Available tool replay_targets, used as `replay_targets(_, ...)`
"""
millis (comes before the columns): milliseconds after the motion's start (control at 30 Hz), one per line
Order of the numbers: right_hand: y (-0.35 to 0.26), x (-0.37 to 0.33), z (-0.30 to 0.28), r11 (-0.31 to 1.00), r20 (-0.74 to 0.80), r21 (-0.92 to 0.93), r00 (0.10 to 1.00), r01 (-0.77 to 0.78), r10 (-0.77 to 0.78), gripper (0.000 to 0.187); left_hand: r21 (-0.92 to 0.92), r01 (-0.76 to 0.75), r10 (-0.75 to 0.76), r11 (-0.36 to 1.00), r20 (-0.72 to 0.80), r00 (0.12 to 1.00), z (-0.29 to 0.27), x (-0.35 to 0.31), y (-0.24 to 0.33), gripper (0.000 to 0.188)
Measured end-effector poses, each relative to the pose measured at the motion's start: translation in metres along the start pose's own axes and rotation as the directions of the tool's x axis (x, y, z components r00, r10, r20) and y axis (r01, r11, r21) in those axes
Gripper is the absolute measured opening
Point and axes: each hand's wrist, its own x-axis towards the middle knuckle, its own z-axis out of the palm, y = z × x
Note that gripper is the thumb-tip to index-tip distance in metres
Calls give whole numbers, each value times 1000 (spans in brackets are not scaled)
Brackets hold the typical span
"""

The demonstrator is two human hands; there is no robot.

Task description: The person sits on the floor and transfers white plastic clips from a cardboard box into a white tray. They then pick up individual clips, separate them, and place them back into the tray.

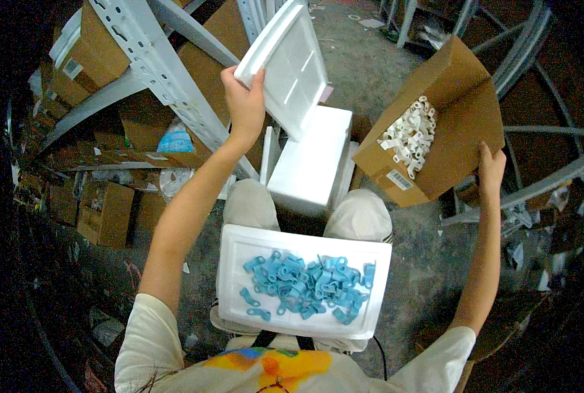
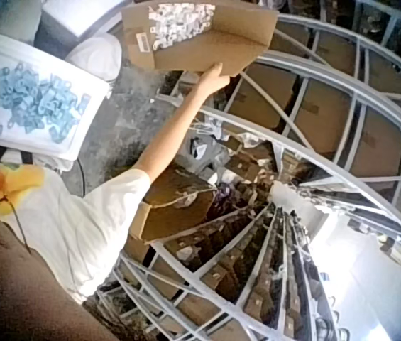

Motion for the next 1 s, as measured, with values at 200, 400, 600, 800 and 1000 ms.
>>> replay_targets(200, 11, 11, -1, 998, -29, 8, 997, 67, -67, 27, -223, 400, -417, 889, -31, 908, 12, -21, -56, 33)
replay_targets(400, 9, 16, 3, 996, -34, -46, 996, 77, -78, 28, -545, 804, -881, 237, 229, 415, 30, -67, -125, 36)
replay_targets(600, 6, 19, 14, 990, -5, 56, 991, 132, -132, 29, -520, 854, -976, 39, 165, 145, 40, -102, -184, 38)
replay_targets(800, 2, 25, 40, 995, -11, 20, 996, 93, -93, 25, -386, 920, -992, 72, -123, 26, 37, -110, -199, 42)
replay_targets(1000, -5, 28, 85, 979, -119, -105, 976, 173, -185, 29, -141, 980, -971, 144, -212, 112, 28, -101, -178, 47)
